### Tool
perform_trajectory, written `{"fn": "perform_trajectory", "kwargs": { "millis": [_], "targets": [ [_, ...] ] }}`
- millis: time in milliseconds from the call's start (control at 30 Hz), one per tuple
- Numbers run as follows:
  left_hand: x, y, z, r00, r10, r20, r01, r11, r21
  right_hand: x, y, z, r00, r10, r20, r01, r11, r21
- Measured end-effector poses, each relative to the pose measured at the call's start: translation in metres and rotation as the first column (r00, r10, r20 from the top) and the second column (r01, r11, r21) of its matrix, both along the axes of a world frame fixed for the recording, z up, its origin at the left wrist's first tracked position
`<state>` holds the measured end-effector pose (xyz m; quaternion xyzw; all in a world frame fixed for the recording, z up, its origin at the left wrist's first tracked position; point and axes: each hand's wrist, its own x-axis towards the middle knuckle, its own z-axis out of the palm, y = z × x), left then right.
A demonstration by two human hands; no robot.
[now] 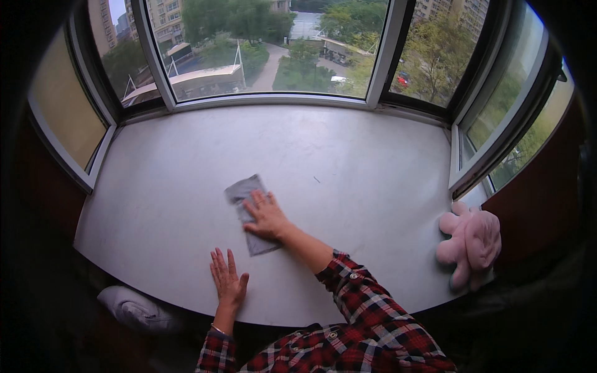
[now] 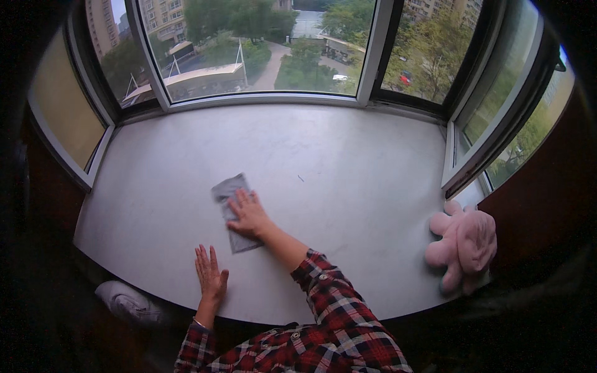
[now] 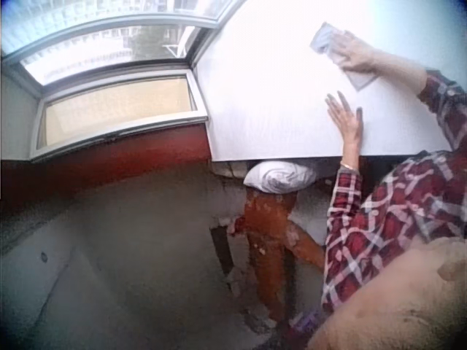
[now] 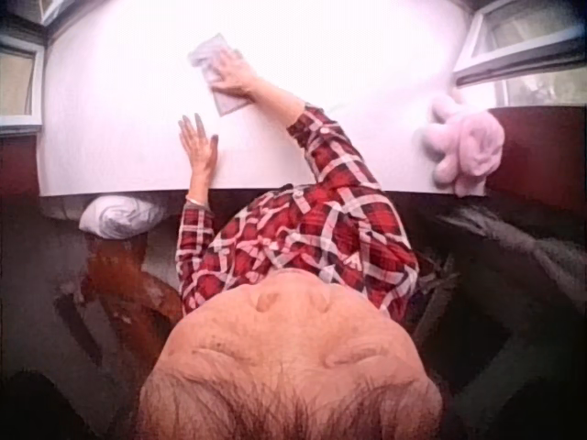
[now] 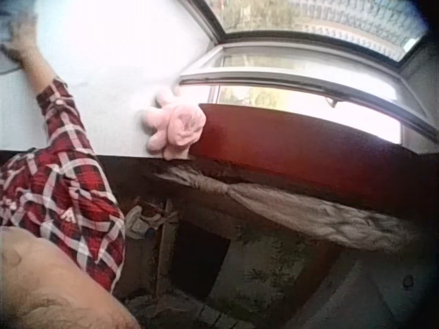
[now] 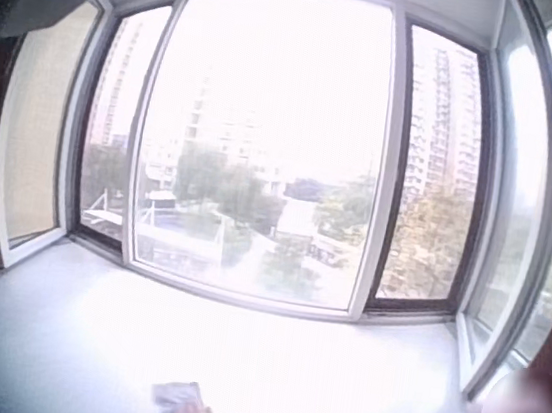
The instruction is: The person wipes a window sill with a cloth, then moves into the room to fold a metal drying rack. They then wash the cloth in a red basin of water and wring it out.
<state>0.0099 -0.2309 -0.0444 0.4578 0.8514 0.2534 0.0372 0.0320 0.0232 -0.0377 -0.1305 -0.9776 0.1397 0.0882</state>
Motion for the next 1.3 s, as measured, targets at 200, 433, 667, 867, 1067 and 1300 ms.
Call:
{"fn": "perform_trajectory", "kwargs": {
  "millis": [200,433,667,867,1067,1300],
  "targets": [
    [0.000,0.007,0.008,1.000,-0.003,-0.011,0.002,0.994,-0.107,0.114,0.180,-0.013,0.806,-0.575,-0.140,0.590,0.799,0.113],
    [0.001,0.010,0.014,1.000,0.009,0.012,-0.007,0.982,-0.190,0.327,0.269,0.004,0.359,-0.933,0.021,0.911,0.355,0.212],
    [0.003,0.016,0.023,1.000,0.014,-0.002,-0.014,0.965,-0.262,0.328,0.323,-0.001,0.074,-0.997,0.013,0.965,0.075,0.251],
    [0.001,0.022,0.032,1.000,-0.003,0.007,0.005,0.951,-0.310,0.154,0.347,0.003,0.463,-0.884,0.055,0.871,0.466,0.153],
    [0.001,0.023,0.033,0.998,0.024,0.062,-0.003,0.946,-0.325,-0.012,0.326,-0.005,0.744,-0.668,0.020,0.659,0.738,0.144],
    [0.004,0.022,0.036,0.996,0.021,0.084,0.005,0.954,-0.300,-0.140,0.223,-0.011,0.970,-0.230,-0.078,0.238,0.965,0.107]
  ]
}}
